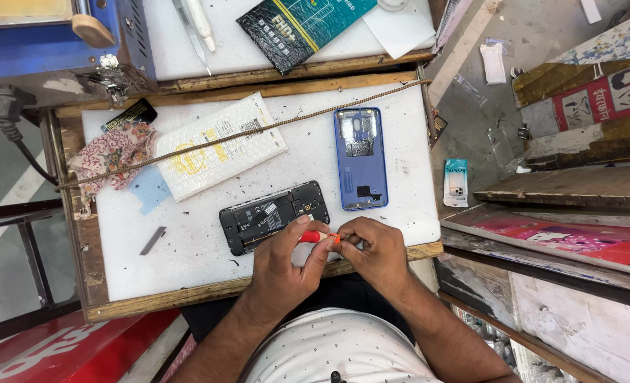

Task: The person disassembles a smartphone, removes the battery, and applies adhesive to the phone's internal frame and the back cover. The person handles the phone chassis, battery, and adhesive tube throughout the process.

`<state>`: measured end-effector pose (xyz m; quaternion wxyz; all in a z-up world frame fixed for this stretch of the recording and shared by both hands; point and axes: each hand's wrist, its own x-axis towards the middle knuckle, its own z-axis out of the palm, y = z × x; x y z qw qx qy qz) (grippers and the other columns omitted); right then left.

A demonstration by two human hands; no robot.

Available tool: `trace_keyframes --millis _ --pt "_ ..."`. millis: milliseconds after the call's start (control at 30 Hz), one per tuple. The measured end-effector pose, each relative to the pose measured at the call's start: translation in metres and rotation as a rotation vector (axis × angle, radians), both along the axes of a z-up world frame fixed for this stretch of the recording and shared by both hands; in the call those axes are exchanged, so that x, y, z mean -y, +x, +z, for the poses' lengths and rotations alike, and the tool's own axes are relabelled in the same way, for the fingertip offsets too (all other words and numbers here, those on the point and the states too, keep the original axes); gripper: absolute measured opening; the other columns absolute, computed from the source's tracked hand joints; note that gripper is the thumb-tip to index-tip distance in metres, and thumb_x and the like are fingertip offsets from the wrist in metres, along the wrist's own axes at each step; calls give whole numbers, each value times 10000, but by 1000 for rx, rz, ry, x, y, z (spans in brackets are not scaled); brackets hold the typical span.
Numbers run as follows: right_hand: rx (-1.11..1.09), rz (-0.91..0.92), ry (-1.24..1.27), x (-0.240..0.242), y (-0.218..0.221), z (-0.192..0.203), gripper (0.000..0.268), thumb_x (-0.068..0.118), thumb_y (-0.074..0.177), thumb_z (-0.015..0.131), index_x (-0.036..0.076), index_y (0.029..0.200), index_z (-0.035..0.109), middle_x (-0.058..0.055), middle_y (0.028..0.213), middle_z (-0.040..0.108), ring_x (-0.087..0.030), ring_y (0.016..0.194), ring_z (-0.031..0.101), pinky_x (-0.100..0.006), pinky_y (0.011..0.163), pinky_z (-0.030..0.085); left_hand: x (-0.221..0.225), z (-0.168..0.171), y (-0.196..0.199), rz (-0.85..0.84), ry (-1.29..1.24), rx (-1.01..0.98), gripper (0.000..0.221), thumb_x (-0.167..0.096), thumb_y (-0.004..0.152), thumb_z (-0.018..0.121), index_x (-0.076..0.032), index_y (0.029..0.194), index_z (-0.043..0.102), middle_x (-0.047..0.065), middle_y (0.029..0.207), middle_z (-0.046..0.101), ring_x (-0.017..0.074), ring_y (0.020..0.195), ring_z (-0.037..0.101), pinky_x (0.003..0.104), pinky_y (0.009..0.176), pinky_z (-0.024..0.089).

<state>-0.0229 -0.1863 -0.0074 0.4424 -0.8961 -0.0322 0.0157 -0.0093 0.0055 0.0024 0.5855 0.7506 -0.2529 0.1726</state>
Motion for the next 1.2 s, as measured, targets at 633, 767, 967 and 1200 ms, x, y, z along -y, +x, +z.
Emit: trace_keyframes --millis 633,767,967,1200 --pt "-12 34 -30 4 -1 -4 190 90 785 865 55 858 694 -43 816 751 -127 727 764 -248 583 624 4 -5 -3 46 44 41 688 -31 942 797 -97 1440 326 146 996 741 238 899 789 336 759 675" --pt "3 44 -26 5 -2 -6 164 63 804 838 50 872 689 -49 835 749 -130 745 764 -245 609 634 5 -6 -2 38 40 67 699 -37 941 803 -96 1446 323 147 996 736 239 904 789 328 759 677" --pt "-16 31 -78 6 -3 -8 160 69 809 838 50 849 684 -48 799 743 -122 717 758 -245 577 623 4 -5 -1 30 111 132 711 -37 950 805 -87 1455 307 137 994 723 232 905 777 322 753 673" --pt "-11 40 -59 4 -1 -5 154 62 800 836 44 857 693 -56 801 738 -129 712 753 -241 564 620 6 -4 -4 57 139 163 723 -24 953 803 -94 1464 295 131 1005 715 239 903 770 334 747 658"
